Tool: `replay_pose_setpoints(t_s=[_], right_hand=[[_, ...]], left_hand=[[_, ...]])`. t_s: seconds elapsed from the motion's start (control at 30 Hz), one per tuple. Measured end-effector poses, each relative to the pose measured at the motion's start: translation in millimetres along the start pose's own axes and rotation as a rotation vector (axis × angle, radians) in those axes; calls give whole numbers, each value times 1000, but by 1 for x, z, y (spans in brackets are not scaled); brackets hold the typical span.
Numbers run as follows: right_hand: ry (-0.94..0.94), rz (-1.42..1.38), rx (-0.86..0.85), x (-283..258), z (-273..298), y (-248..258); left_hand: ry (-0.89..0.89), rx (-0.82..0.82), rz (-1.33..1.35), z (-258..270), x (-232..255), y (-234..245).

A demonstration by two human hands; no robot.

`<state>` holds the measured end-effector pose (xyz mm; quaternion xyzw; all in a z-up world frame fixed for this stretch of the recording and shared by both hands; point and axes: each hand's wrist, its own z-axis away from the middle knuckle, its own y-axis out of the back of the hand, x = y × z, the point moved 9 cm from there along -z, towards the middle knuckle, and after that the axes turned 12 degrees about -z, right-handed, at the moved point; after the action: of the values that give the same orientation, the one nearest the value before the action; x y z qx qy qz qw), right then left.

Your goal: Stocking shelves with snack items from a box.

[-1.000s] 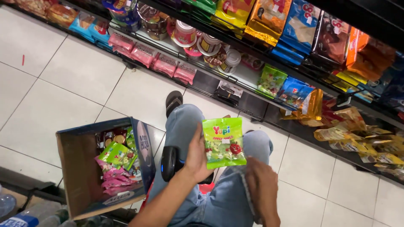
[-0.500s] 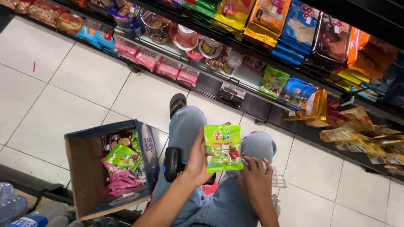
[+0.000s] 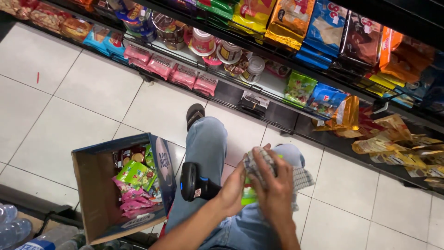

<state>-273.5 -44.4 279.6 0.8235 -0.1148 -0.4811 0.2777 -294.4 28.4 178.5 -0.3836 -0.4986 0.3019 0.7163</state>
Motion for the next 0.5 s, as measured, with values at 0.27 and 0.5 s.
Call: replay_pose_setpoints(t_s=[0.27,0.5], right_hand=[[30,5,-245,-11,16,-18],[72,-123,-496,-7,15,-1]], left_hand=[[-25,45,85,-6,21,6],[-13,60,167,-1,27,9]])
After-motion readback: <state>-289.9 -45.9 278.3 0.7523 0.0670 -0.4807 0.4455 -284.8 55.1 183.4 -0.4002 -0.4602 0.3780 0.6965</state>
